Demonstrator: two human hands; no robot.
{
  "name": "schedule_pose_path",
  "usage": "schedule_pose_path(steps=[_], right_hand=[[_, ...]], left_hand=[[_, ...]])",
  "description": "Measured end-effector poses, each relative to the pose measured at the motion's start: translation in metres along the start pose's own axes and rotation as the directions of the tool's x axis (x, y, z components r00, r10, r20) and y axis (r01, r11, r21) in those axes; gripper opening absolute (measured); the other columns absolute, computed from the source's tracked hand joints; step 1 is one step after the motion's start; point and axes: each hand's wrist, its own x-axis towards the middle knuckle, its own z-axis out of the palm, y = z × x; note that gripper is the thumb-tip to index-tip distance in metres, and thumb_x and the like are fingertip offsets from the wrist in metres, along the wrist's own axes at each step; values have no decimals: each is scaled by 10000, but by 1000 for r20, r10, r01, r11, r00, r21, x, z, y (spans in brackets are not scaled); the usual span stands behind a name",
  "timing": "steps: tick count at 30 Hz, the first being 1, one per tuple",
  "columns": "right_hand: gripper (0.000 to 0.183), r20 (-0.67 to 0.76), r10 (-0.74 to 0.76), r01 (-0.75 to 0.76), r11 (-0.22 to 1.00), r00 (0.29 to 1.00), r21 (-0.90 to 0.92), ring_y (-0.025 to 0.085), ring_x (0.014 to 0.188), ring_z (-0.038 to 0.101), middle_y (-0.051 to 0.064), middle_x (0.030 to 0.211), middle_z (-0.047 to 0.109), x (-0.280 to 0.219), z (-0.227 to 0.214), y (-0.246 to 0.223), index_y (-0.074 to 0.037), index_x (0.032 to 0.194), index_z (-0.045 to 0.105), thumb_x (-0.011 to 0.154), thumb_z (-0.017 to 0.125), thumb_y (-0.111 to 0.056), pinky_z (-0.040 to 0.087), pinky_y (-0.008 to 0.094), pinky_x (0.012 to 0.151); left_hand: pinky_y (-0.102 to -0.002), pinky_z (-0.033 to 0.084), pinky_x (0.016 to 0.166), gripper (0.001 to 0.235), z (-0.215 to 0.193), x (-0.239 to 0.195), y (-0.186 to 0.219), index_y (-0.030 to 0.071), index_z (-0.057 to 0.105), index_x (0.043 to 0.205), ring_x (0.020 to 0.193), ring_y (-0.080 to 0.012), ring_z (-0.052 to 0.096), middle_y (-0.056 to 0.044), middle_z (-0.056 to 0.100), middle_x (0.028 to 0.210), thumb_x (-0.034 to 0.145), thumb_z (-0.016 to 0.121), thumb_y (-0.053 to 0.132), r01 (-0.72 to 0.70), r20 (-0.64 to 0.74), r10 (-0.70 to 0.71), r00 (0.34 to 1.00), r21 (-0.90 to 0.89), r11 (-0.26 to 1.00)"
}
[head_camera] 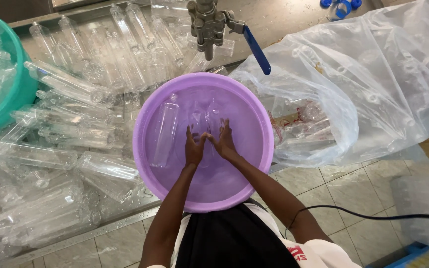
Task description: The person washes clear plastic bottles by hand in a purple basin filled with water. They repeatedly submerge, agitate, and rinse the bottles, then place them into a large plastic bag on the counter. The person also handles a green basin containing additional bottles.
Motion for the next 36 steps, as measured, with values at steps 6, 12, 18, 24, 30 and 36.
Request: schedule_pose_path(steps=[6,12,18,24,30,36], right_hand=[[1194,-6,-34,33,999,999,-40,604,1499,422,449,1596,308,9,8,14,69,1694,-12,1017,758,-543,441,608,1243],[1209,5,-7,6,999,1000,53,606,1535,368,450,1610,274,3,7,16,54,1699,-47,1006,805,-451,463,578,1240],[1183,-32,-107,107,994,994,-2,654,1517,358,470,1627,264,2,6,11,131,1672,-35,1026,790,-418,420,629,1250],[1214,8,-1,0,999,1000,53,607,1548,355,433,1646,246,3,9,23,44,1709,-66,1016,811,-432,423,600,1271],[1186,-9,-95,96,994,995,53,662,1525,341,446,1642,214,3,5,18,57,1696,-86,1050,793,-410,401,655,1260],[1228,-28,-45,43,998,999,-40,617,1486,450,439,1582,312,3,6,11,31,1707,-75,1015,809,-467,478,606,1222]], left_hand=[[-518,534,1167,1014,5,9,-18,88,215,1741,1406,-460,605,-265,443,1696,1024,749,565,-41,-13,41,999,-1,999],[-524,533,1154,995,5,5,-21,90,259,1735,1407,-444,610,-254,488,1665,1019,779,545,-27,-10,26,1000,-11,1000],[-534,562,1124,1030,-1,3,0,171,223,1752,1321,-424,681,-244,620,1523,996,733,651,44,24,-46,999,59,997],[-484,536,1162,980,5,4,-25,82,265,1735,1405,-442,619,-271,491,1660,1028,781,522,-33,3,33,999,-43,999],[-464,579,1123,949,10,10,-26,149,274,1740,1361,-424,662,-285,598,1549,1021,817,447,-45,-43,44,998,-16,999],[-424,533,1202,964,14,14,-39,134,280,1732,1443,-378,600,-195,481,1691,1018,820,492,-29,-7,28,1000,-65,997]])
